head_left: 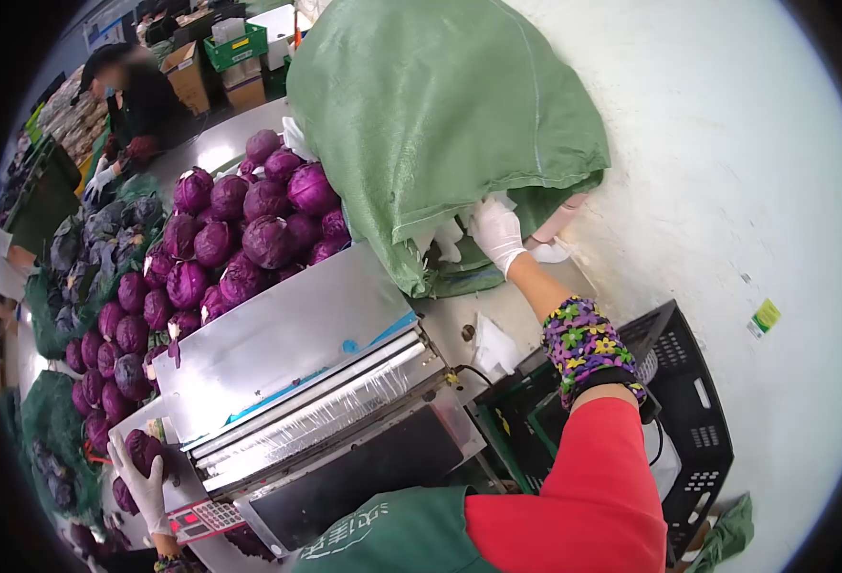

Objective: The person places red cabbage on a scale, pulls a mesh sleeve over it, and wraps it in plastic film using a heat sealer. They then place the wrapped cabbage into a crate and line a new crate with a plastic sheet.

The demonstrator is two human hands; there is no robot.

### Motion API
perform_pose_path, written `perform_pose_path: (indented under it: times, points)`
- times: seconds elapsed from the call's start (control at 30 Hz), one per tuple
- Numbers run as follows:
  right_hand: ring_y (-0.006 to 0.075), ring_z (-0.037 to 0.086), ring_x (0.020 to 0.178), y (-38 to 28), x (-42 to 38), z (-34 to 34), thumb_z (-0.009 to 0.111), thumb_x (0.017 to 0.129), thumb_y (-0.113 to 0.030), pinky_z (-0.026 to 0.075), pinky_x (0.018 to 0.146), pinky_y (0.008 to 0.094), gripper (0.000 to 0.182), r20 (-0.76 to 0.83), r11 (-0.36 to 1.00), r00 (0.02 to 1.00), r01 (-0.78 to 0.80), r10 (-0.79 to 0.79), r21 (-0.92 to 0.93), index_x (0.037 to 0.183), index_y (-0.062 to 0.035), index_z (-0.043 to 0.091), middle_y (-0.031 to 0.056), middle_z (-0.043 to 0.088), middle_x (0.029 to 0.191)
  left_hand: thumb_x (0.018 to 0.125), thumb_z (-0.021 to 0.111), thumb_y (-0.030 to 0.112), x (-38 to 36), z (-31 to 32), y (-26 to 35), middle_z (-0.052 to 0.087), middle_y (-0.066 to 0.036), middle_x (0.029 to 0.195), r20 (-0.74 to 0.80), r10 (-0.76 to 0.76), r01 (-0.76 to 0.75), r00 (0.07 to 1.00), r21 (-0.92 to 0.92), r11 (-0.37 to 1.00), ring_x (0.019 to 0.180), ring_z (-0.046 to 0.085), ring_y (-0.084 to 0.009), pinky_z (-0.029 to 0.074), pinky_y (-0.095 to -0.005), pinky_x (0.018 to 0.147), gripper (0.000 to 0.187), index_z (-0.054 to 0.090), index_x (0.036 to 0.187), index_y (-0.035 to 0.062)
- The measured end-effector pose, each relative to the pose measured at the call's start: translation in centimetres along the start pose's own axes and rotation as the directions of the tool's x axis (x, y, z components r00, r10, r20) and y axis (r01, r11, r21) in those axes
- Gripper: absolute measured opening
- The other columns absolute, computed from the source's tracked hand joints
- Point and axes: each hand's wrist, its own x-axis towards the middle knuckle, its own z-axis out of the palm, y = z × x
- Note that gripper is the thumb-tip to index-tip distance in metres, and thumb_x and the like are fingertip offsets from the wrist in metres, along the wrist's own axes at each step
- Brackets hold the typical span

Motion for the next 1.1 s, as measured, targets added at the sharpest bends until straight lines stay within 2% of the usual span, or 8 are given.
perform_pose_path:
  times: [0.23,0.43,0.5,0.57,0.7,0.9,0.97,1.1]
  points:
    - [0.0273,0.063,0.081,-0.8,0.1,-3.3,0.059,0.075,-0.011,0.053,0.066,0.0389,0.021,0.092,0.92,0.918,0.377,-0.386,0.104,0.093,-0.0173,0.069,0.0084,0.061,0.085,0.086,0.066,0.016,-1.2,-1.8,2.7,0.033,-0.012,0.153,-0.187,0.033,-0.018,0.982,0.085,0.996,0.143,0.024,-0.0312,0.018,-0.0426,0.117,0.07,0.033,0.148,0.0071]
    - [0.0307,0.062,0.089,-10.0,-0.4,-21.8,0.076,0.068,-0.02,0.048,0.08,0.0437,0.021,-0.271,0.869,0.869,0.466,-0.415,0.164,0.085,-0.0121,0.067,0.0109,0.064,0.092,0.077,0.065,-0.004,-5.1,-5.8,21.2,0.068,-0.014,0.102,-0.29,-0.058,-0.087,0.955,-0.463,0.882,0.096,0.065,-0.0265,0.051,-0.0345,0.086,0.023,0.068,0.1,-0.0021]
    - [0.0302,0.064,0.078,-14.1,-2.6,-23.7,0.075,0.073,-0.018,0.051,0.071,0.04,0.019,0.197,0.722,0.942,0.063,-0.27,0.69,0.083,-0.0084,0.062,0.0126,0.065,0.083,0.077,0.071,0.005,-5.5,-5.2,23.8,0.067,-0.016,0.1,-0.106,0.133,-0.17,0.985,-0.644,0.746,0.094,0.065,-0.0306,0.051,-0.0349,0.086,0.024,0.067,0.1,0.0001]
    - [0.0306,0.063,0.069,-19.8,-4.0,-25.3,0.074,0.078,-0.018,0.051,0.064,0.036,0.023,0.255,0.425,0.793,0.005,-0.553,0.905,0.085,-0.0032,0.058,0.0146,0.063,0.076,0.08,0.074,0.014,-5.2,-3.6,28.4,0.066,-0.011,0.104,-0.254,0.106,-0.263,0.961,-0.732,0.629,0.1,0.063,-0.0292,0.049,-0.0368,0.09,0.037,0.063,0.114,0.0016]
    - [0.0208,0.064,0.077,-30.6,-6.3,-26.1,0.069,0.088,-0.023,0.05,0.073,0.0323,0.031,0.482,0.258,0.547,-0.437,-0.684,0.862,0.104,0.0022,0.061,0.0119,0.068,0.092,0.09,0.067,0.011,-7.9,1.3,28.3,0.065,-0.008,0.106,0.276,-0.027,0.276,0.961,-0.961,0.006,0.101,0.062,-0.0149,0.049,-0.0307,0.09,0.03,0.06,0.118,0.0001]
    - [0.0136,0.06,0.101,-39.1,-8.3,-21.9,0.057,0.098,-0.022,0.049,0.088,0.027,0.032,0.508,-0.014,0.243,-0.911,-0.826,0.413,0.118,0.0016,0.06,0.0078,0.065,0.107,0.094,0.063,0.013,-9.5,-1.4,19.9,0.061,-0.002,0.097,0.304,-0.35,0.165,0.886,-0.912,-0.375,0.086,0.059,-0.0083,0.05,-0.0251,0.08,0.026,0.055,0.115,0.0008]
    - [0.0139,0.056,0.11,-44.2,-12.2,-20.3,0.057,0.098,-0.021,0.047,0.094,0.0272,0.034,0.474,-0.081,0.56,-0.7,-0.679,0.71,0.124,0.0009,0.058,0.0085,0.059,0.119,0.091,0.066,0.012,-9.7,-0.2,17.7,0.061,-0.003,0.099,0.15,-0.489,0.103,0.859,-0.987,-0.122,0.088,0.059,-0.0095,0.049,-0.0241,0.082,0.022,0.059,0.109,0.0008]
    - [0.0156,0.051,0.115,-50.8,-13.1,-22.9,0.064,0.095,-0.019,0.043,0.099,0.0306,0.029,0.485,-0.307,0.581,-0.79,-0.654,0.531,0.116,0.0004,0.06,0.0076,0.053,0.128,0.081,0.071,0.004,-10.1,-2.0,13.8,0.06,-0.01,0.098,-0.386,-0.536,0.127,0.751,-0.712,0.691,0.101,0.057,-0.0212,0.046,-0.0341,0.09,0.012,0.065,0.092,0.0041]
